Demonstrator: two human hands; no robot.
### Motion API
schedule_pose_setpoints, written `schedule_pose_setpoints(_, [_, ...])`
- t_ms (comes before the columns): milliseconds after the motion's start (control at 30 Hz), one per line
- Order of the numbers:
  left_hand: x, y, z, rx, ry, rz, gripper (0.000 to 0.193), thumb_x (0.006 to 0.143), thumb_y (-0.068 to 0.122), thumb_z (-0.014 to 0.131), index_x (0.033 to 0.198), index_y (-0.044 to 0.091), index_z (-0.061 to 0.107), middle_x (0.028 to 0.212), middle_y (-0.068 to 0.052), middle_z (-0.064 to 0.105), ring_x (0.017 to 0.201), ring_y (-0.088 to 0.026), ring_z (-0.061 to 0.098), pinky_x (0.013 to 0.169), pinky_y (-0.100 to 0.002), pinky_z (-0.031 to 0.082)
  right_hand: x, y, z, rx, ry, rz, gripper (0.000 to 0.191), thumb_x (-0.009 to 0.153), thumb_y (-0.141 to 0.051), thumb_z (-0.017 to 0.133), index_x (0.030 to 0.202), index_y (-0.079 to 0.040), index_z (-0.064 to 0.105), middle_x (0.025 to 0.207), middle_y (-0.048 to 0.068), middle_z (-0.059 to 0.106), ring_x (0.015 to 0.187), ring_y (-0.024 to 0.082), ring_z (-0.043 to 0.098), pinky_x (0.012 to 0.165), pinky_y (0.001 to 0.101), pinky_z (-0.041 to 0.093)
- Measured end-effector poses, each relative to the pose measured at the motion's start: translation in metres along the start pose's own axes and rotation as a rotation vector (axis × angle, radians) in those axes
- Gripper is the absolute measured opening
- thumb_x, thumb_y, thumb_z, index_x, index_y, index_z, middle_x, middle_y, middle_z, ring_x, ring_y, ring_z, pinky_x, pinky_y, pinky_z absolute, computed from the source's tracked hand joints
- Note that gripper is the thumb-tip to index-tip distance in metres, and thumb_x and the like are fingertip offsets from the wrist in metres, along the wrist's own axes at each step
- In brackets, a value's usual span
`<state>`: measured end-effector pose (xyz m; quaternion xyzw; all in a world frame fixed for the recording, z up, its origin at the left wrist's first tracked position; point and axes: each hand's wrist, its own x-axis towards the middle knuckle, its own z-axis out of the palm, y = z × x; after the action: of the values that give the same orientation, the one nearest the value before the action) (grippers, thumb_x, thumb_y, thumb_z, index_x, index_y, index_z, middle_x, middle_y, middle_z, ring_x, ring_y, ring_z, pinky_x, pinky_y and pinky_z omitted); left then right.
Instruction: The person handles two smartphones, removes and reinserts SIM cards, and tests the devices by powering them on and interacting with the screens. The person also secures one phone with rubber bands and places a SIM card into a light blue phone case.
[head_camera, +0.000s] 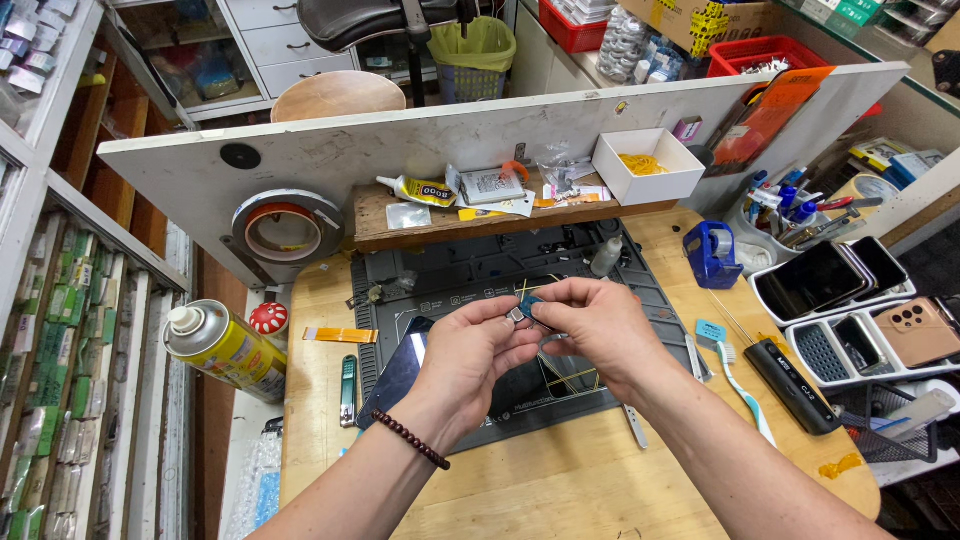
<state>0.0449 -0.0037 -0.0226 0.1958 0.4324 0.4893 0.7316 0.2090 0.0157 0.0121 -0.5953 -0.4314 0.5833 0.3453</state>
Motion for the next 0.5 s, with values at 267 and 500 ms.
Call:
schedule_pose_setpoints(267, [0.0033, -0.0016, -0.0006, -0.027, 0.047, -0.036, 0.028, 0.095, -0.001, 0.057, 0.122, -0.004, 0.065, 0.097, -0.015, 0.073, 0.080, -0.021, 0.073, 0.070, -0.032, 0.062, -0.0022, 0.0003, 0.0034, -0.029, -0.001, -0.031, 0.021, 0.087, -0.013, 0.075, 0.105, -0.003, 0.077, 0.092, 0.004, 0.077, 0.077, 0.010, 0.072, 0.063, 0.0259, 0.059])
schedule_pose_setpoints(500, [0.0070, -0.0041, -0.0031, -0.038, 0.052, -0.047, 0.027, 0.095, -0.001, 0.058, 0.121, -0.003, 0.066, 0.096, -0.013, 0.072, 0.078, -0.019, 0.072, 0.070, -0.031, 0.062, 0.0008, 0.0057, 0.0040, -0.075, -0.019, -0.139, 0.019, 0.086, -0.011, 0.073, 0.103, -0.002, 0.077, 0.091, 0.004, 0.077, 0.075, 0.010, 0.070, 0.061, 0.0261, 0.058])
